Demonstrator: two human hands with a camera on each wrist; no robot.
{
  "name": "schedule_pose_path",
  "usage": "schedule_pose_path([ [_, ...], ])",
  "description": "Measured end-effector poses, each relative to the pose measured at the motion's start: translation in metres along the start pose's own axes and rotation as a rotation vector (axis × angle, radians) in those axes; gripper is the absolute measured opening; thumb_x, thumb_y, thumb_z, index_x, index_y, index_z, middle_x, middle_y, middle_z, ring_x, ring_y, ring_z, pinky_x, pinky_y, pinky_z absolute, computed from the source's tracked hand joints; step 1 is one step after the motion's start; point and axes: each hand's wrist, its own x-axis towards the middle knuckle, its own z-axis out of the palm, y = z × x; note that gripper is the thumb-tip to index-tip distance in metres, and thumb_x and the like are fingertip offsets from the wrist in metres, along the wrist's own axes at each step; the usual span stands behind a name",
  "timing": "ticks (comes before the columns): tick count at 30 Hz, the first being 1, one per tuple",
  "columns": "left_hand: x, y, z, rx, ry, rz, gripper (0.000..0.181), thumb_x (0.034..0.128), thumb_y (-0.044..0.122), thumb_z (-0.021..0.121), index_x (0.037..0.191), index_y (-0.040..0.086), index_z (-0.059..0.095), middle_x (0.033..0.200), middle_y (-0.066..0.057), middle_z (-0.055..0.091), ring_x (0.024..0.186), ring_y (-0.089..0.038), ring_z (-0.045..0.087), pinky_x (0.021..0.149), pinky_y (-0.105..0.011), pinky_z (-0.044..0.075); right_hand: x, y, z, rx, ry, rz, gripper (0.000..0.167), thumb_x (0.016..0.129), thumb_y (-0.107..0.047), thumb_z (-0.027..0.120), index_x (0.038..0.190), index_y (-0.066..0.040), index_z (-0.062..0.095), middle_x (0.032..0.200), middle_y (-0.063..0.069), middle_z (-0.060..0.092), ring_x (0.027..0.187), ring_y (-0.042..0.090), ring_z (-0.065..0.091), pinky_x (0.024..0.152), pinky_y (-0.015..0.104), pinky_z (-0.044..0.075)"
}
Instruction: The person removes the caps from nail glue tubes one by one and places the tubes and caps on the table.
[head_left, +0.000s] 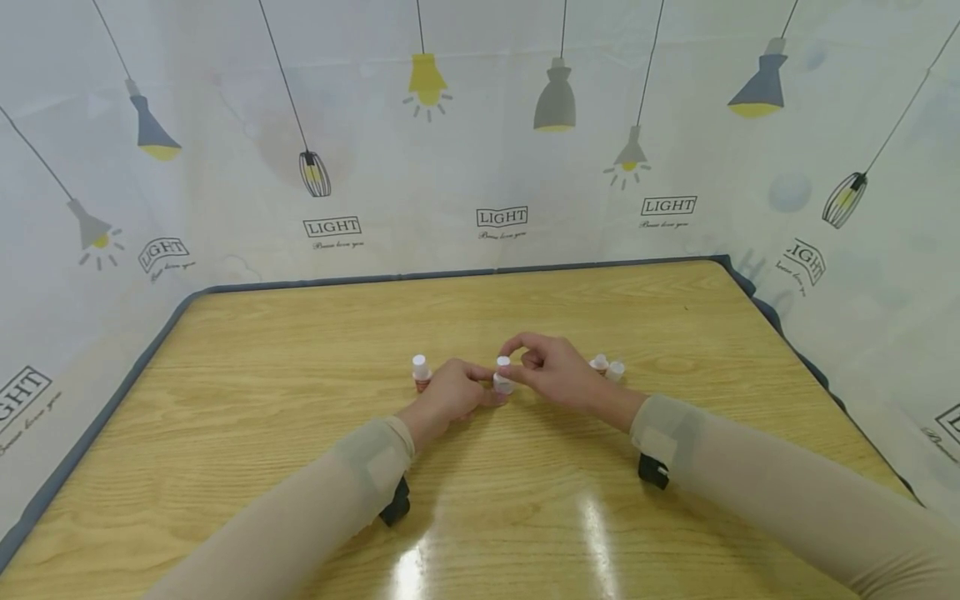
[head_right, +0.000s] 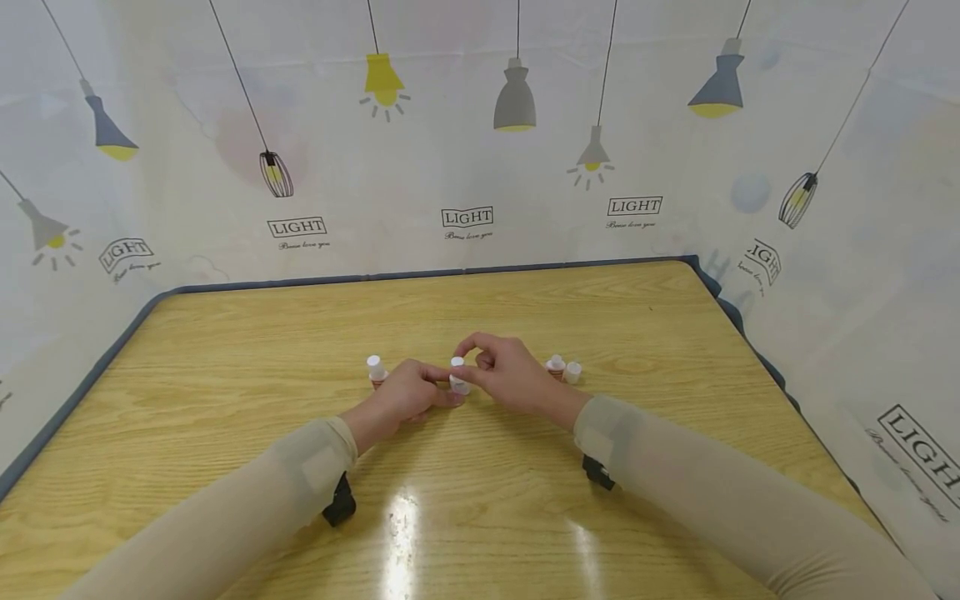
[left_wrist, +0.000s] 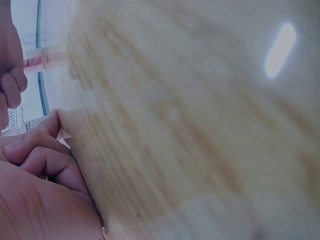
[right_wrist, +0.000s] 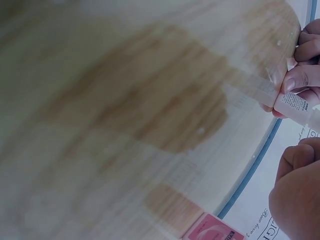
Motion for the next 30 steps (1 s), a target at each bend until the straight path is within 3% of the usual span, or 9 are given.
schedule_pose_path([
  [7,0.0004,0.0001,0.0001,0.008,0.007,0.005,0.039,0.0938,0.017,0.083,0.132,0.018,0.077,0.105,-0.005,0.081,0.043,-0.005,0.027,0.044,-0.021,0.029,-0.0005,0.0004,-0.0014,-0.005,-0.005,-0.045,0.026,0.106,-0.021,0.069,0.128,-0.007,0.07,0.058,-0.004,0.036,0.048,0.009,0.028,0.051,0.024,0.03],
  [21,-0.0001,0.0019,0.0013,0.024,0.028,-0.001,0.04,0.093,0.019,0.085,0.132,0.017,0.077,0.131,-0.009,0.076,0.043,-0.005,0.028,0.045,-0.02,0.03,0.0,0.0036,-0.0018,-0.021,-0.009,-0.079,0.028,0.107,-0.018,0.066,0.132,-0.006,0.07,0.057,-0.005,0.038,0.05,0.009,0.028,0.051,0.024,0.03],
  [27,-0.0004,0.0016,0.0008,0.015,0.013,-0.009,0.037,0.095,0.019,0.082,0.132,0.018,0.077,0.128,-0.008,0.077,0.043,-0.006,0.027,0.045,-0.021,0.03,0.0007,0.0037,-0.0013,0.01,-0.021,-0.046,0.038,0.107,-0.025,0.068,0.141,-0.008,0.065,0.058,-0.006,0.036,0.05,0.01,0.027,0.05,0.024,0.028],
  [30,-0.0001,0.0015,0.0004,0.011,0.014,-0.013,0.036,0.0956,0.02,0.082,0.132,0.018,0.078,0.127,-0.008,0.078,0.044,-0.006,0.027,0.046,-0.022,0.031,0.0011,0.0023,-0.0007,0.029,-0.02,-0.001,0.038,0.105,-0.029,0.071,0.136,-0.009,0.064,0.058,-0.006,0.035,0.049,0.011,0.027,0.049,0.023,0.027],
])
